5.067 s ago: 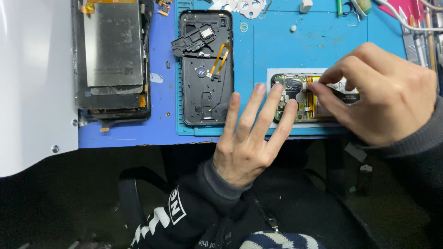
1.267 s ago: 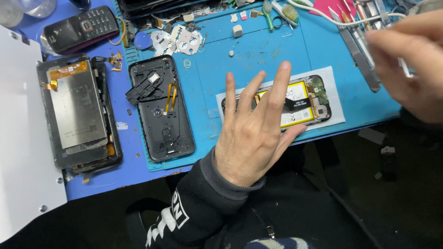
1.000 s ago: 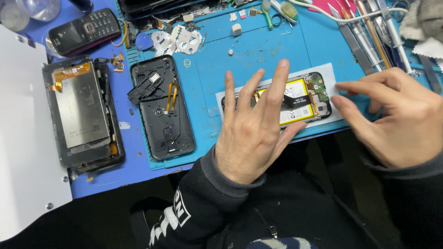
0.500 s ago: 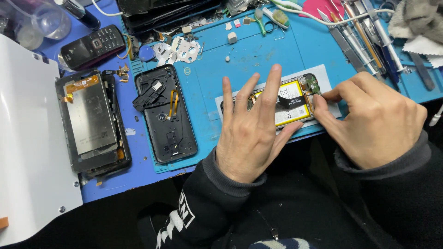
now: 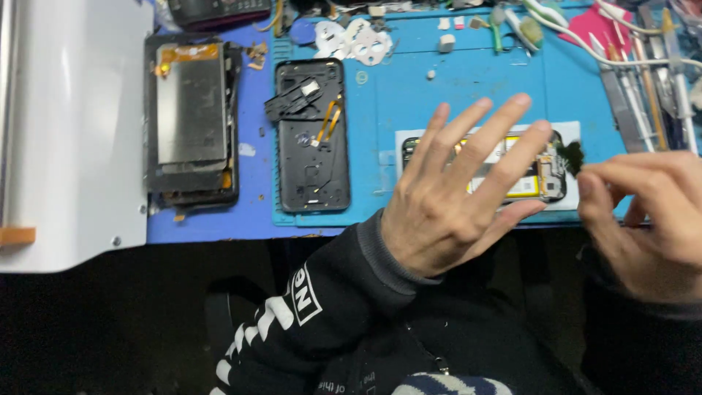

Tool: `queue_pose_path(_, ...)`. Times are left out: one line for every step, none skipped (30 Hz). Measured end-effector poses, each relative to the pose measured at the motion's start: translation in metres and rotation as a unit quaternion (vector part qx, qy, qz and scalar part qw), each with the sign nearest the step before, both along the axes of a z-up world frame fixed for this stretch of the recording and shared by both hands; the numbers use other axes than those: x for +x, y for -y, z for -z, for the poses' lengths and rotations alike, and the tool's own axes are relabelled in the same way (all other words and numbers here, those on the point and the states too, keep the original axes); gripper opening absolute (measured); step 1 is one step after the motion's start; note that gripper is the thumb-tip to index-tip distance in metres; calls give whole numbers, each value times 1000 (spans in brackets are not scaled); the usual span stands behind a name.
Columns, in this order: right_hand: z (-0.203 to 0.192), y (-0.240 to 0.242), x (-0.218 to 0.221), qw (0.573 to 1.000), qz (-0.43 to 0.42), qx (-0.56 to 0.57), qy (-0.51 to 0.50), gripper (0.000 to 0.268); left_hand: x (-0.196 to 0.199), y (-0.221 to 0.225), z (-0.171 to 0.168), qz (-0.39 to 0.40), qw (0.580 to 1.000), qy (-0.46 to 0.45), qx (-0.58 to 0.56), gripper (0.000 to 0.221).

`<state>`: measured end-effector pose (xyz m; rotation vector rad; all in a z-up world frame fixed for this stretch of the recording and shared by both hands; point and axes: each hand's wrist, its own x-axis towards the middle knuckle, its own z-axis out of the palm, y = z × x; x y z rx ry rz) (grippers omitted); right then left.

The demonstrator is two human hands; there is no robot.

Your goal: The person tests a smartphone's touchscreen, then disassembles it, disconnecting the battery flex cable and lifting the battery from the chassis. They handle a replacement display with a red protective film, peel the film off, and manipulate small components and a small round part at the workbench.

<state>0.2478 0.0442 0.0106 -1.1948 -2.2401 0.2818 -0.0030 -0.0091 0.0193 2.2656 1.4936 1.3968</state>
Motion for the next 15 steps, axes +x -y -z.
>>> queue_pose_path(1, 0, -3, 1000, -14, -1, 1, 15, 1, 3, 3, -14, 1000, 1, -1, 69)
queue_pose_path(3, 0, -5, 996, -78, 35, 4, 18, 2, 5, 6, -29, 999, -10, 14, 57)
queue_pose_path(4, 1, -6, 988, -139, 71, 6, 21, 4, 7, 9, -40, 999, -21, 29, 45)
queue_pose_path(2, 1, -10, 986, -149, 71, 6, 21, 4, 10, 13, -50, 998, -21, 28, 45)
queue_pose_path(-1, 1, -15, 982, -164, 89, 22, 23, 4, 12, 17, -52, 998, -21, 35, 37)
queue_pose_path(-3, 1, -19, 977, -179, 108, 37, 25, 4, 14, 21, -55, 997, -21, 42, 30)
queue_pose_path(-7, 0, -23, 976, -186, 109, 38, 25, 0, 16, 16, -62, 997, -20, 43, 30)
queue_pose_path(-10, 0, -27, 975, -191, 103, 44, 26, -4, 17, 12, -65, 995, -35, 69, 30)
queue_pose_path(-13, -1, -31, 975, -195, 97, 50, 28, -8, 19, 7, -67, 992, -51, 95, 30)
queue_pose_path(-16, -2, -35, 973, -201, 98, 51, 28, -11, 20, 3, -73, 991, -50, 96, 30)
queue_pose_path(-19, -4, -40, 969, -203, 123, 61, 32, -13, 21, -2, -66, 992, -54, 96, 30)
queue_pose_path(-22, -5, -44, 965, -205, 148, 71, 37, -15, 22, -6, -59, 992, -57, 97, 32)
queue_pose_path(-21, -8, -44, 964, -208, 150, 70, 37, -16, 25, -4, -62, 991, -58, 99, 32)
queue_pose_path(-20, -10, -44, 958, -232, 156, 70, 35, -16, 27, -2, -73, 990, -67, 103, 29)
queue_pose_path(-19, -12, -43, 951, -254, 162, 70, 34, -17, 29, 0, -83, 988, -76, 106, 27)
